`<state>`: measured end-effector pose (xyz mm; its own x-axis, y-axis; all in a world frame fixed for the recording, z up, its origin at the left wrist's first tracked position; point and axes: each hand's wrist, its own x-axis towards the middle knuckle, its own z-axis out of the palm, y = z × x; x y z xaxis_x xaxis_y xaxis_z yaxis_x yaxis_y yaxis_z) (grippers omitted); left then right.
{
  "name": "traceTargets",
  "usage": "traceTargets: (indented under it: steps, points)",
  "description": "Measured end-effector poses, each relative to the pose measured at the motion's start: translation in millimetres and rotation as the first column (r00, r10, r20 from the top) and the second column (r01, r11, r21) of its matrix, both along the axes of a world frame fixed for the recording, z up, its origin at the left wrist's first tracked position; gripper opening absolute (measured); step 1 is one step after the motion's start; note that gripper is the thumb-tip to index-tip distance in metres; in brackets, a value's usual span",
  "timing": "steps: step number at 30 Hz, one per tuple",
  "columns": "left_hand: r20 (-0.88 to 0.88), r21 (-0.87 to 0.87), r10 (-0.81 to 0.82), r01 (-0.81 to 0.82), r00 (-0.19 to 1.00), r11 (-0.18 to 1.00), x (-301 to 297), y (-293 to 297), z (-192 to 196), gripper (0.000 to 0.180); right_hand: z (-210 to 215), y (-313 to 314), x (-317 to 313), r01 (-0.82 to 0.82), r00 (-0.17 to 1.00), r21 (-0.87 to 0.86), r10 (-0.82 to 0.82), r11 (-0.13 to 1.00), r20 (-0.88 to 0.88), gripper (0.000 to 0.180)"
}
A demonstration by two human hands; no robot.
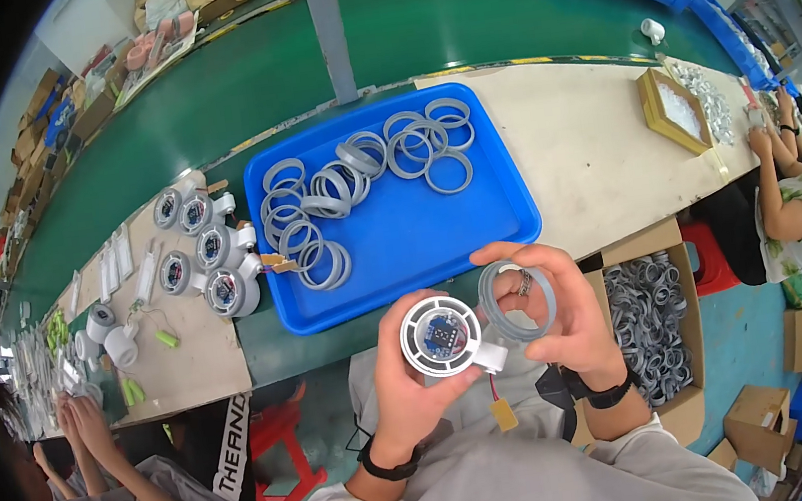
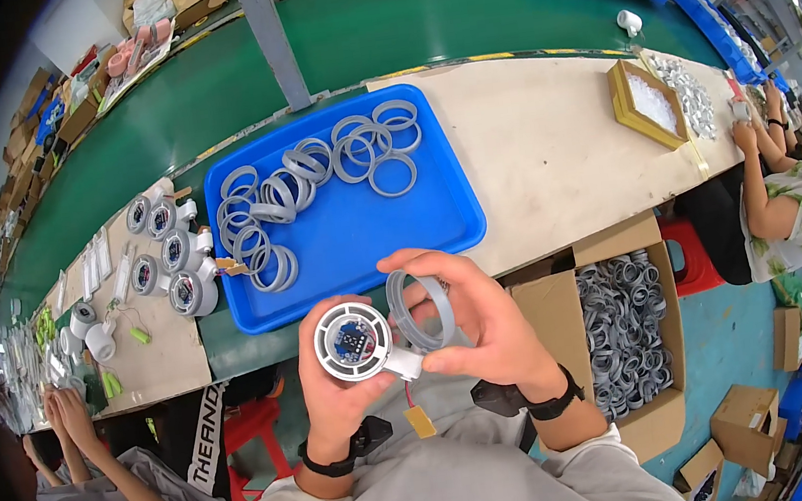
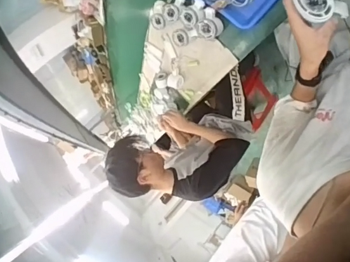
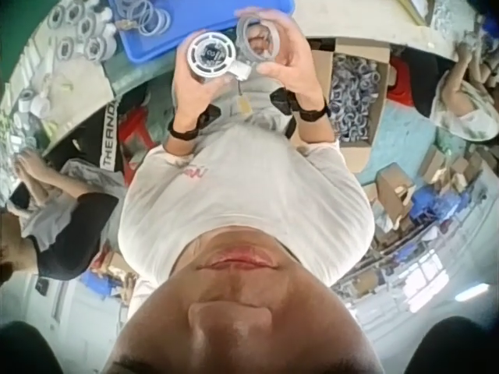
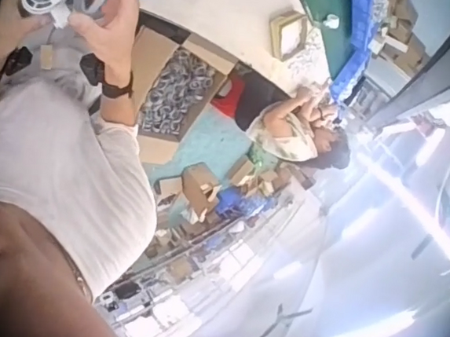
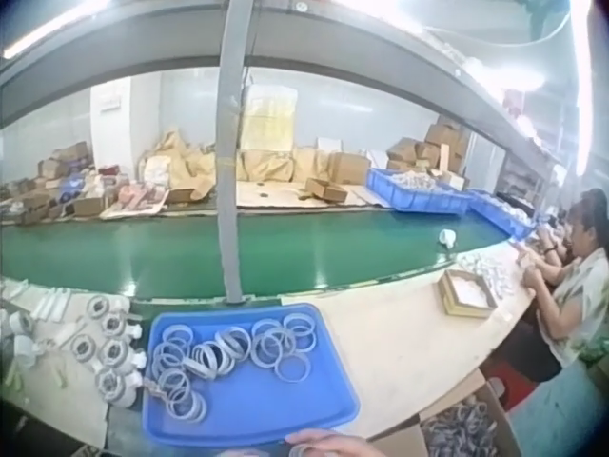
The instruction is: Assembling electronic modules by attaching plastic rings and components.
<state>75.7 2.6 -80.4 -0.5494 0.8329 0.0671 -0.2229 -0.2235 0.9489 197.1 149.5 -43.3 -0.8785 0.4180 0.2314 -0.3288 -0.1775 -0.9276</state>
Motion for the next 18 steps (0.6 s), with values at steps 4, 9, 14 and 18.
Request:
traceTargets:
  steps: [4,9,14,18]
  points:
    - [0.125,0.084,-0.022,0.011,0.992,0.996,-4.0,-0.8,-4.8,0.086,-8.2,-9.5,3.1,-0.006,0.991,-0.097,-0.007,0.995,-0.132,0.072]
    - [0.156,0.166,-0.078,0.051,0.985,0.985,-3.4,-0.8,-4.4,0.084,-6.0,-18.2,10.5,0.093,0.986,0.023,-0.089,0.995,-0.140,0.072]
    - [0.163,0.195,-0.121,0.088,0.979,0.977,2.9,-1.7,4.2,0.080,3.9,-29.8,19.5,0.247,0.967,0.235,-0.223,0.940,-0.126,0.072]
    - [0.097,0.215,-0.091,0.068,0.991,0.974,5.9,-6.1,4.8,0.082,7.9,-39.2,20.4,0.320,0.947,0.486,-0.293,0.813,-0.133,0.073]
